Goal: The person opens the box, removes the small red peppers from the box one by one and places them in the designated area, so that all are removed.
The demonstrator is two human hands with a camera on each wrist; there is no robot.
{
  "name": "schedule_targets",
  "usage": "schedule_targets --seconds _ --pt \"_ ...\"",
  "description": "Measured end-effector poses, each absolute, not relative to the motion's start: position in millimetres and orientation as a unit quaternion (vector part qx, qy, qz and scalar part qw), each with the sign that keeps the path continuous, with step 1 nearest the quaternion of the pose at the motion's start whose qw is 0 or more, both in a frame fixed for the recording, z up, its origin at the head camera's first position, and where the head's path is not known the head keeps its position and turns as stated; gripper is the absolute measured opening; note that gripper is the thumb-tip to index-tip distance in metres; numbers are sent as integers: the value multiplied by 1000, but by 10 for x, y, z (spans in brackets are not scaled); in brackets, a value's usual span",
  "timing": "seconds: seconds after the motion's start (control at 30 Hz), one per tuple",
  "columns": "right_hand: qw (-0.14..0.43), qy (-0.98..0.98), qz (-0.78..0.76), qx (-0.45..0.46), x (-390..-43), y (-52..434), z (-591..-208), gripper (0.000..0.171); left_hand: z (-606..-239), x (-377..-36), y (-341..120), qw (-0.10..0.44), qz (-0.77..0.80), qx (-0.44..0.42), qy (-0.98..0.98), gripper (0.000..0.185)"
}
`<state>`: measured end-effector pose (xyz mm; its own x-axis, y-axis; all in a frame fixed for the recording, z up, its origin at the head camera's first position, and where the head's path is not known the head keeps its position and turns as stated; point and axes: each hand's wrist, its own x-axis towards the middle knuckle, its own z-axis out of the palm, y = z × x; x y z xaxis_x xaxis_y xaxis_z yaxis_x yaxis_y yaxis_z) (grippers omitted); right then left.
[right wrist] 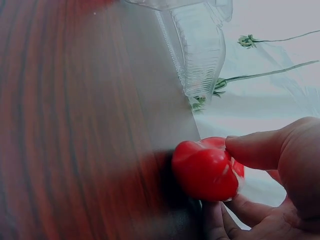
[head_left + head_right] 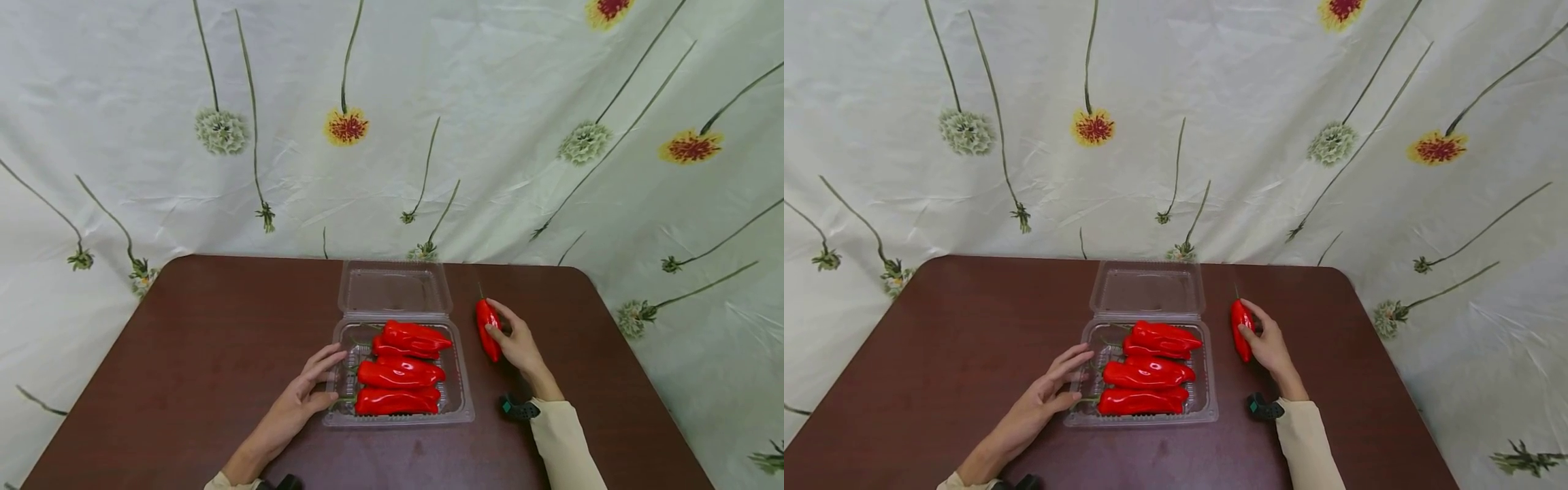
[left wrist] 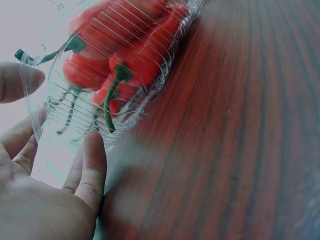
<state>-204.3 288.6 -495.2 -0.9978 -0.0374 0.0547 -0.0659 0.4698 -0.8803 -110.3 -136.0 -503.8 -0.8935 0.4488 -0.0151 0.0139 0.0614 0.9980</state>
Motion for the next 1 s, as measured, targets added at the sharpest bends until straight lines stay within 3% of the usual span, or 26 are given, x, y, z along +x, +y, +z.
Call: schedule_targets --seconds 0.57,1.0 --pt "28 -869 494 12 -2052 2967 -4890 58 -5035 -1135 -1359 158 663 171 712 59" --pt "46 -881 469 45 -1869 2788 -4512 48 -5046 -1106 -1356 157 667 171 708 59"
